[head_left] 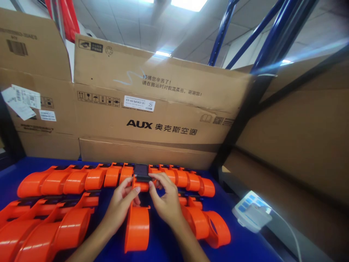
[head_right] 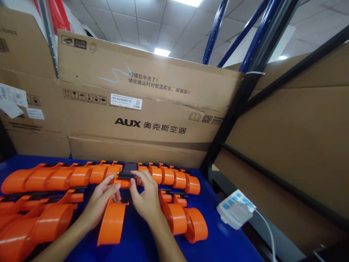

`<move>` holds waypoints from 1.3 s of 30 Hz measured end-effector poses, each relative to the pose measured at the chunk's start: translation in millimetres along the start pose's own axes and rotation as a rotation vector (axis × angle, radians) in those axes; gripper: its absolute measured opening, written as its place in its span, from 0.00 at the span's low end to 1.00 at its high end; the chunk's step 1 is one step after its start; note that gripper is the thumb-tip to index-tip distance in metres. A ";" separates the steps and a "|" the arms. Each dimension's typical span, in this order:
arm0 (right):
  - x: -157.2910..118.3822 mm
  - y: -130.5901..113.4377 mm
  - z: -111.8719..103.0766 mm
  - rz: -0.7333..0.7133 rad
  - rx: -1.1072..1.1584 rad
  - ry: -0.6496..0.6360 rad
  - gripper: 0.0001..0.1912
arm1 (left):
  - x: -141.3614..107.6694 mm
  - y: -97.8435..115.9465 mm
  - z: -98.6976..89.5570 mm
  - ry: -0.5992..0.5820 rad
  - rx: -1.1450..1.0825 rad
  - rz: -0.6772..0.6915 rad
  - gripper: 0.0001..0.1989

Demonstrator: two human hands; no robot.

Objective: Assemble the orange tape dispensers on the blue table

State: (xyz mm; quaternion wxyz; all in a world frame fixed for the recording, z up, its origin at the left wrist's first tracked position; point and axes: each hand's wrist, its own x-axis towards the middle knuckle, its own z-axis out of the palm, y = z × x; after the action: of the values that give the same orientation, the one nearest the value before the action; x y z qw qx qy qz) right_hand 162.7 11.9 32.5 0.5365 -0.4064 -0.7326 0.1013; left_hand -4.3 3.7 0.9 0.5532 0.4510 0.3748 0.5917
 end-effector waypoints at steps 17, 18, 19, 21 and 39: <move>0.4 -7.2 -12.1 0.130 -0.059 0.006 0.13 | -1.1 0.4 2.0 0.042 -0.115 -0.183 0.16; 0.3 -7.7 -15.6 0.163 -0.127 -0.002 0.13 | -0.9 0.4 1.7 0.065 -0.120 -0.190 0.16; -0.6 -7.9 -18.9 0.195 -0.222 -0.039 0.14 | -0.5 0.6 1.3 0.083 -0.122 -0.191 0.15; -4.9 -7.4 -23.7 0.262 -0.445 -0.184 0.13 | 0.1 1.6 0.0 0.104 -0.120 -0.181 0.15; -18.7 -8.4 -9.1 0.192 -0.423 -0.706 0.11 | 3.8 2.9 -3.9 0.164 -0.160 -0.153 0.13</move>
State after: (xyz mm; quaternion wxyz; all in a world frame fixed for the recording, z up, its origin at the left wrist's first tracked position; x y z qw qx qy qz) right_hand 168.3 -9.4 27.9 0.1456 -0.5144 -0.8349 0.1313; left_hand -8.9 7.4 2.9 0.5985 0.3258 0.4034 0.6107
